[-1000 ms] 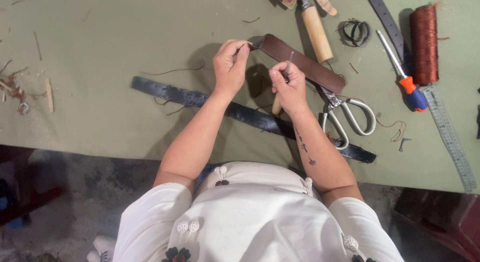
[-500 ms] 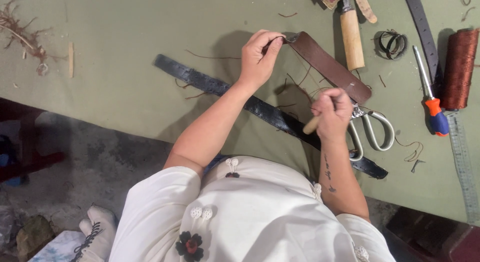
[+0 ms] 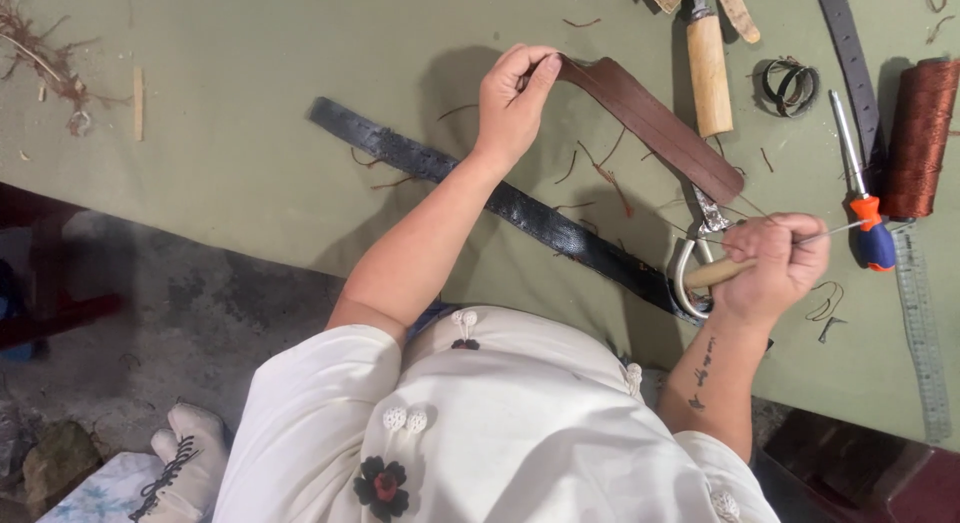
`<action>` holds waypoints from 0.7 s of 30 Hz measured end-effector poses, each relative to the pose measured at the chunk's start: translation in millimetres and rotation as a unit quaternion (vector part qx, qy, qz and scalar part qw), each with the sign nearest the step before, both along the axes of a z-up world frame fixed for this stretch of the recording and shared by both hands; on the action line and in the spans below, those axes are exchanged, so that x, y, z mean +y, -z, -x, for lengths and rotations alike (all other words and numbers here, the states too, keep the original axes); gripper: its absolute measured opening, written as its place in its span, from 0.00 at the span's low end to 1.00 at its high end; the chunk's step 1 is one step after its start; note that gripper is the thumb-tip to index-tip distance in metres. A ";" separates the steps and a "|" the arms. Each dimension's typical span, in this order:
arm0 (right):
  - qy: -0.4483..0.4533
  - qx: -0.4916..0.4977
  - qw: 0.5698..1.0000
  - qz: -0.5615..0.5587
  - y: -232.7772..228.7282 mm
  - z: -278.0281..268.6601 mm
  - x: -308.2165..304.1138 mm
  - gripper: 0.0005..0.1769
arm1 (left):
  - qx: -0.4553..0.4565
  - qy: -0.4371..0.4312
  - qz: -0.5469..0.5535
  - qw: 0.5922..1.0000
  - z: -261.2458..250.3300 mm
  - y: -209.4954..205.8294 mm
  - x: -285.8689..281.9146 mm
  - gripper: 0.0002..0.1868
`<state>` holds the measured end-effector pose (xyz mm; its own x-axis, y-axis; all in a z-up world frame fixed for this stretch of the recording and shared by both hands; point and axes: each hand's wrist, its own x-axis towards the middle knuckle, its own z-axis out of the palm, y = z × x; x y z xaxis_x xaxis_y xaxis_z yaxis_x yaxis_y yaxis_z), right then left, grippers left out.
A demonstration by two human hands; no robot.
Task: Using a handheld awl to manually punch a series of holes into a brown leather strap on a workbench.
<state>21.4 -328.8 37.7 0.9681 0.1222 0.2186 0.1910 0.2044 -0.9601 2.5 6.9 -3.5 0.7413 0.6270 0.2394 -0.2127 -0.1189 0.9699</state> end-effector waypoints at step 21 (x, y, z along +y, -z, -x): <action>0.138 -0.033 0.989 -0.030 -50.8 -13.5 -24.8 0.09 | 0.014 -0.010 0.050 0.999 0.6 -1.1 4.1 0.11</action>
